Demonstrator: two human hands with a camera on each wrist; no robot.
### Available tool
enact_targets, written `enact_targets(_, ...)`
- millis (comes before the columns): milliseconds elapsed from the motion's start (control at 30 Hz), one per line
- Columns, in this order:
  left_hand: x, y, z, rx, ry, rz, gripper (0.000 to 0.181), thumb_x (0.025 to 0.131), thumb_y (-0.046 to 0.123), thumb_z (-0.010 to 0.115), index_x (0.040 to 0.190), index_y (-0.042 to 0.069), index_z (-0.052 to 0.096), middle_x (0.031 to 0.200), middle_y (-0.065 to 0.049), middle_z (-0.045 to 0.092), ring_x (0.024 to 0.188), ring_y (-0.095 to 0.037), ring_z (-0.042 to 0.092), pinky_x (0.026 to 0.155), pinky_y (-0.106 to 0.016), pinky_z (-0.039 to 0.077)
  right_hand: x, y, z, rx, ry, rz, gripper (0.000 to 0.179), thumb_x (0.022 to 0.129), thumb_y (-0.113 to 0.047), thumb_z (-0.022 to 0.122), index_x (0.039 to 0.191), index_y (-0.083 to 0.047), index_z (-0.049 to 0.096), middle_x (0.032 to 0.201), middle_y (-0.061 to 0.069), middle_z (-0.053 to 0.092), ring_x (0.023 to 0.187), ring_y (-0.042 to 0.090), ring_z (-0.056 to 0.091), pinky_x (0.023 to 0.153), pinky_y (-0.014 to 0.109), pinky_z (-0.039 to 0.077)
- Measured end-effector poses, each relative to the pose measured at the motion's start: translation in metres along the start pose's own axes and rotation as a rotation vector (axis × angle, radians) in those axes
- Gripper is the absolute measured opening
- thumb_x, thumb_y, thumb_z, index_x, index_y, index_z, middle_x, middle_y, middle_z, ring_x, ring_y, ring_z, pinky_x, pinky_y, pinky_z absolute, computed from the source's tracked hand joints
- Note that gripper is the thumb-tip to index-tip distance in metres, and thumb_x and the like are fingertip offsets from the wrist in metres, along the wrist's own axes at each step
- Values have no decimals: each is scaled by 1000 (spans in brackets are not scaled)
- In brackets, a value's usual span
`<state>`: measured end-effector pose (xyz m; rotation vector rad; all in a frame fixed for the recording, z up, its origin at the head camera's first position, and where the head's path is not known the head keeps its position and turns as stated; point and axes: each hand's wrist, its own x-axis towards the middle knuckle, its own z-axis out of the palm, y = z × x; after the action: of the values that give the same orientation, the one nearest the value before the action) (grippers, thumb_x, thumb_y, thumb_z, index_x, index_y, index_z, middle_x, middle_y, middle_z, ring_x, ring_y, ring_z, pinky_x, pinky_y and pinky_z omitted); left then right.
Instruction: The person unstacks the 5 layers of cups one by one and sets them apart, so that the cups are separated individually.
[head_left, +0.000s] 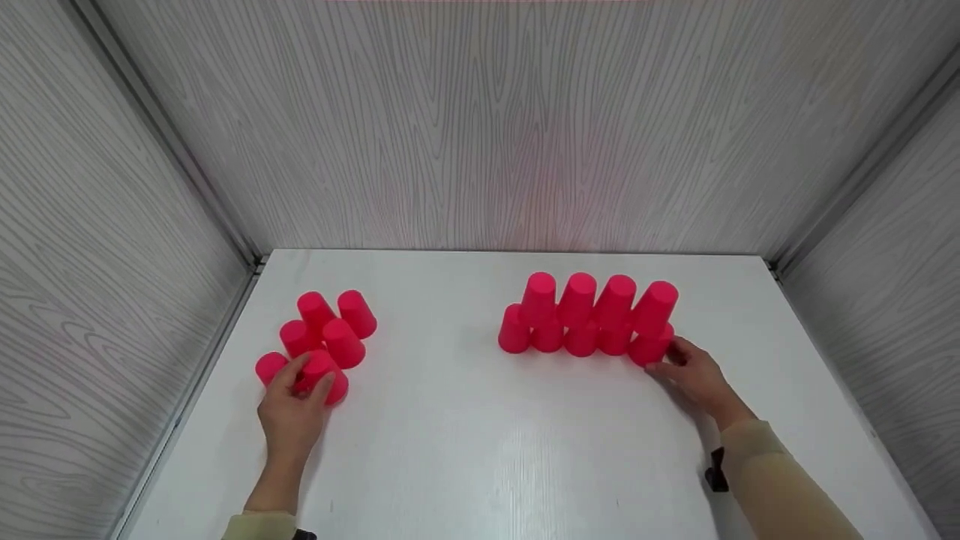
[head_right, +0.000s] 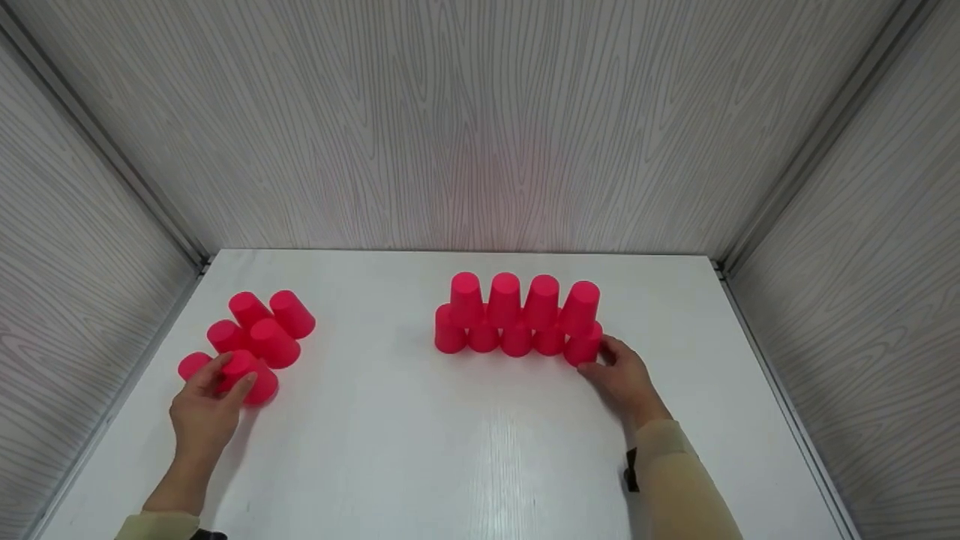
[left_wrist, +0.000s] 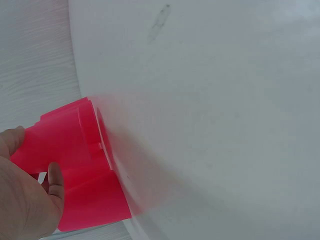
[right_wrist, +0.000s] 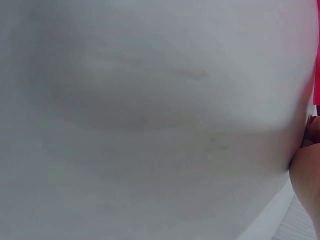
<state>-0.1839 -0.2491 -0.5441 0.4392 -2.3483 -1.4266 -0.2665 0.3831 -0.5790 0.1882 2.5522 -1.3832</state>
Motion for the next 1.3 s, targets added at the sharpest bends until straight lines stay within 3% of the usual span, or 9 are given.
enact_targets(600, 3, -9, 5, -39, -20, -54, 77, 92, 24, 86, 158, 15, 49, 154, -13, 51, 140, -38, 49, 103, -56, 55, 1, -1, -1, 2, 1, 1, 91, 96, -43, 79, 167, -11, 31, 165, 18, 38, 153, 44, 33, 118, 57, 40)
enact_targets(1300, 1, -6, 3, -37, -21, -37, 82, 91, 18, 87, 161, 15, 45, 156, -12, 50, 142, -36, 48, 104, -54, 54, 0, -1, 1, -3, 8, -18, 91, 96, -45, 80, 166, -10, 33, 165, 19, 39, 153, 44, 33, 120, 56, 39)
